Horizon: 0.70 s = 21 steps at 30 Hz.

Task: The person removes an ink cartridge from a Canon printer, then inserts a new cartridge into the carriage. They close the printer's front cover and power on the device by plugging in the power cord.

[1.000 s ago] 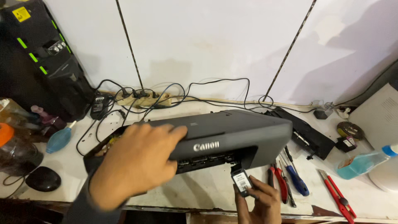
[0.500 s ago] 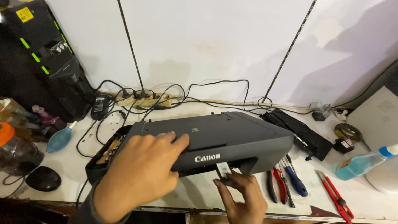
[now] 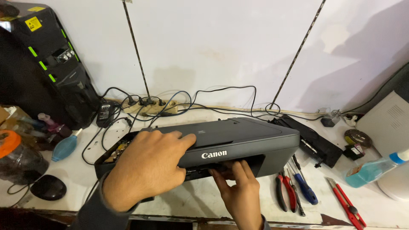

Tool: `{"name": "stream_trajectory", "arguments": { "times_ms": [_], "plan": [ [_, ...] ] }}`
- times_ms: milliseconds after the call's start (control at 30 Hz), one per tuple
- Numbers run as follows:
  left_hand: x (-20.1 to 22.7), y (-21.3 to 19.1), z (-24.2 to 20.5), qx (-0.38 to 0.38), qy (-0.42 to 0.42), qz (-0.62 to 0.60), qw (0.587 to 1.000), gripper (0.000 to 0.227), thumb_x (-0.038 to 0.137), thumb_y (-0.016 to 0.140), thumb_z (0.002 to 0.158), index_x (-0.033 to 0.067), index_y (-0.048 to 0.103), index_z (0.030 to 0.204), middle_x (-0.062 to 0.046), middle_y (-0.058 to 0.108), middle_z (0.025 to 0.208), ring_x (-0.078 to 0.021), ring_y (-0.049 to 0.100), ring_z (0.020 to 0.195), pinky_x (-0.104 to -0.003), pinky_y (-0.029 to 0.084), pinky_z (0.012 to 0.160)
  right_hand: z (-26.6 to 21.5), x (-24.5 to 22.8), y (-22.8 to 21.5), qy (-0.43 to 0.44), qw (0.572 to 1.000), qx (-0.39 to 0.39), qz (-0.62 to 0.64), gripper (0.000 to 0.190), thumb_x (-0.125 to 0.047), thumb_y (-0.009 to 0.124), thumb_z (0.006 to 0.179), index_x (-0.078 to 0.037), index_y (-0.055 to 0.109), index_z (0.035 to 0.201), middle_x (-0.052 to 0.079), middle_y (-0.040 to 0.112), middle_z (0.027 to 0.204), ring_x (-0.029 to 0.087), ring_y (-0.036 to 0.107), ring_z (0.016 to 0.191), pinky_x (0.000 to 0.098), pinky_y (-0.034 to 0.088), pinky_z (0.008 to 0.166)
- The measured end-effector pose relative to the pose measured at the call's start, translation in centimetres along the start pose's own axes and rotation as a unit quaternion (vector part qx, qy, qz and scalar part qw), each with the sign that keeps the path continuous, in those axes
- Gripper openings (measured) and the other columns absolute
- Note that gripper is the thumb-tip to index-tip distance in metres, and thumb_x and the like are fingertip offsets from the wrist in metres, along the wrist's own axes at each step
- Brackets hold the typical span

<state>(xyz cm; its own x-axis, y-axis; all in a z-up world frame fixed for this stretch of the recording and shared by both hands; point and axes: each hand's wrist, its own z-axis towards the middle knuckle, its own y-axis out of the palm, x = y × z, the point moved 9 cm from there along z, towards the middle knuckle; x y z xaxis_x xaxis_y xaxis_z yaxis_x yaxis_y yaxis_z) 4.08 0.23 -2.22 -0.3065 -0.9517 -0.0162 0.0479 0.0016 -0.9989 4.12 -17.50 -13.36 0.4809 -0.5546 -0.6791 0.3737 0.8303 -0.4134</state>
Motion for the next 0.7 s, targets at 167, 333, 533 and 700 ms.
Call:
{"name": "stream_trajectory", "arguments": {
  "times_ms": [167,333,533,700],
  "plan": [
    [-0.1,0.2,0.0,0.015,0.006,0.002,1.0,0.044,0.023,0.063,0.069,0.0252,0.063,0.113,-0.004,0.071,0.093,-0.0458,0.068,0.082,-0.059,0.052,0.072,1.0,0.6,1.0,-0.004,0.997,-0.029,-0.073,0.03,-0.034,0.087,0.08,-0.014,0.069,0.092,0.002,0.069,0.085,0.015,0.071,0.056,0.0354,0.056,0.058],
    [-0.4,0.2,0.1,0.0,0.002,-0.006,1.0,0.042,0.021,0.061,0.07,0.0248,0.064,0.112,-0.004,0.071,0.094,-0.0445,0.068,0.082,-0.057,0.052,0.072,0.7,1.9,0.9,0.067,0.991,-0.075,-0.086,0.053,-0.048,0.089,0.076,-0.015,0.059,0.105,0.001,0.069,0.079,0.017,0.07,0.064,0.0381,0.057,0.065],
    [0.0,-0.1,0.1,0.019,0.026,0.012,0.999,0.041,0.021,0.061,0.07,0.0239,0.063,0.111,-0.004,0.071,0.091,-0.0462,0.068,0.079,-0.058,0.053,0.07,1.2,1.2,0.7,-0.022,0.996,-0.047,-0.07,0.035,-0.039,0.067,0.094,-0.006,0.068,0.106,0.015,0.073,0.104,0.037,0.069,0.101,0.0434,0.053,0.086],
    [0.1,0.0,0.0,0.023,0.039,0.019,0.999,0.045,0.022,0.061,0.07,0.024,0.063,0.114,-0.004,0.071,0.092,-0.0472,0.068,0.078,-0.06,0.052,0.066,0.7,4.0,1.8,0.145,0.972,-0.085,-0.166,0.036,-0.053,0.063,0.09,-0.02,0.073,0.102,0.006,0.073,0.111,0.038,0.066,0.104,0.0566,0.053,0.075]
  ]
}}
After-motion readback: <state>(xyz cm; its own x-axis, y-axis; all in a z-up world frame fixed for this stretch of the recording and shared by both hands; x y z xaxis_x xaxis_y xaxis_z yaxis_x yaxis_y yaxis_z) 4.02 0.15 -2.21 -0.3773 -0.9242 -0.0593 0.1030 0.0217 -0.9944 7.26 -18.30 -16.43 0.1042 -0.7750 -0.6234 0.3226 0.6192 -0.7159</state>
